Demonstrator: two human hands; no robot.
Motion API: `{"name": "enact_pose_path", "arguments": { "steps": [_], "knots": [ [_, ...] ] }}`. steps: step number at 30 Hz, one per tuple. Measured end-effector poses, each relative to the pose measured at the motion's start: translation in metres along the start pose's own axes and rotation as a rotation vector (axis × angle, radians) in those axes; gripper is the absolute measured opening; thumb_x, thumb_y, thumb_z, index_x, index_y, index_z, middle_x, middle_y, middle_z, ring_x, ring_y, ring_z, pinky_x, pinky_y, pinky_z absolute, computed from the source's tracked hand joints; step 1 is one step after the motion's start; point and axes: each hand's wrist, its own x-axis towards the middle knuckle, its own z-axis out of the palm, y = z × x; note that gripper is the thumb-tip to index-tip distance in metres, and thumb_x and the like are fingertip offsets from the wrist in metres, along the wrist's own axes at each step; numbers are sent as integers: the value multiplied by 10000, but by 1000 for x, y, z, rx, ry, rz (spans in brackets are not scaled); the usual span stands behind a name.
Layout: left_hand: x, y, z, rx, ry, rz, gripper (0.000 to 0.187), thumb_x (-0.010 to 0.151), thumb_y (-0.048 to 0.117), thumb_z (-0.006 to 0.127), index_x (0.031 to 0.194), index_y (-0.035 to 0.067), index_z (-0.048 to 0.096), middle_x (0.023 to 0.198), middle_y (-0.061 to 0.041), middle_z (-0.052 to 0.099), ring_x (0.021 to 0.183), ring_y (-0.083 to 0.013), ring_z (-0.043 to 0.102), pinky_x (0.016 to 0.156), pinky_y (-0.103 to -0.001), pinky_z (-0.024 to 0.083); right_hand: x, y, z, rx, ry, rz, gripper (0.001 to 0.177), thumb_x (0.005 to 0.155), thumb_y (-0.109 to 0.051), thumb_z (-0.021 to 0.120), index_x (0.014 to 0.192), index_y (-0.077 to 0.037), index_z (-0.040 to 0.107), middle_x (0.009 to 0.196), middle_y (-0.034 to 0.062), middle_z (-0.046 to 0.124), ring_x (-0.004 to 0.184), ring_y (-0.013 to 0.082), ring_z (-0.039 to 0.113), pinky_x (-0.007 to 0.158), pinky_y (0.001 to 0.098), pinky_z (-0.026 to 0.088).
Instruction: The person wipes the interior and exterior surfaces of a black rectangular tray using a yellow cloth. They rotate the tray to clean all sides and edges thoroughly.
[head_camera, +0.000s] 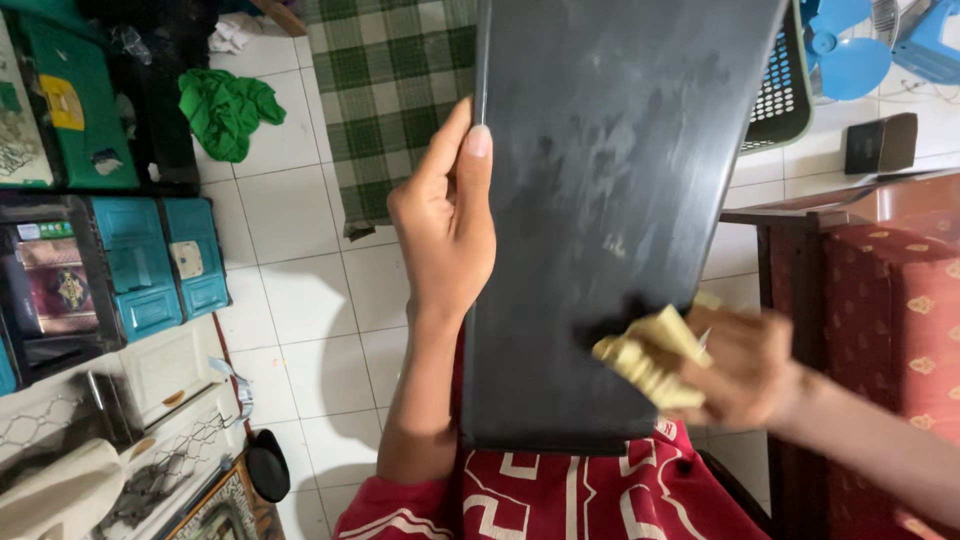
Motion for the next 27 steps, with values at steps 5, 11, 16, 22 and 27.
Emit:
{"name": "enact_pose_path", "arguments": {
  "steps": [5, 11, 16, 22, 27],
  "knots": [
    [2, -1, 3, 181, -10, 98, 340, 1151, 182, 563, 1436, 7, 619, 654, 95, 376, 580, -12, 344, 541, -238, 260, 59, 14, -77, -4, 124, 224, 437, 900, -117, 710, 1311, -30, 588, 1035, 55, 707, 678, 151, 637, 592, 280, 510],
    [-9, -3, -3, 169, 33, 71, 340, 1148, 175, 567, 1434, 0, 625, 674, 88, 372, 598, -15, 337, 549, -243, 259, 147, 4, -99, -479, 400, -176, 164, 1043, -17, 697, 1170, 87, 698, 876, 137, 669, 690, 196, 636, 630, 325, 479],
    [-8, -2, -7, 65, 65, -28, 336, 1129, 158, 562, 1415, 1, 642, 684, 99, 374, 596, -6, 308, 540, -232, 230, 102, 2, -57, -154, 406, -83, 349, 1032, -144, 647, 1290, 90, 622, 969, 90, 702, 772, 163, 671, 635, 315, 519],
    [0, 4, -11, 22, 12, -48, 337, 1143, 170, 563, 1426, 3, 638, 724, 98, 402, 630, -6, 339, 558, -233, 260, 11, -36, 7, -151, 170, -248, 264, 862, -184, 683, 1106, -114, 756, 1085, 93, 772, 873, 169, 745, 683, 310, 515],
    [-2, 20, -7, 171, -140, -221, 414, 1143, 238, 433, 1471, 20, 561, 649, 71, 358, 545, -18, 351, 479, -255, 293, 8, -14, 16, -237, 373, -564, 177, 904, -287, 785, 1021, -181, 705, 1049, -43, 756, 798, 173, 722, 680, 388, 536]
  ]
}}
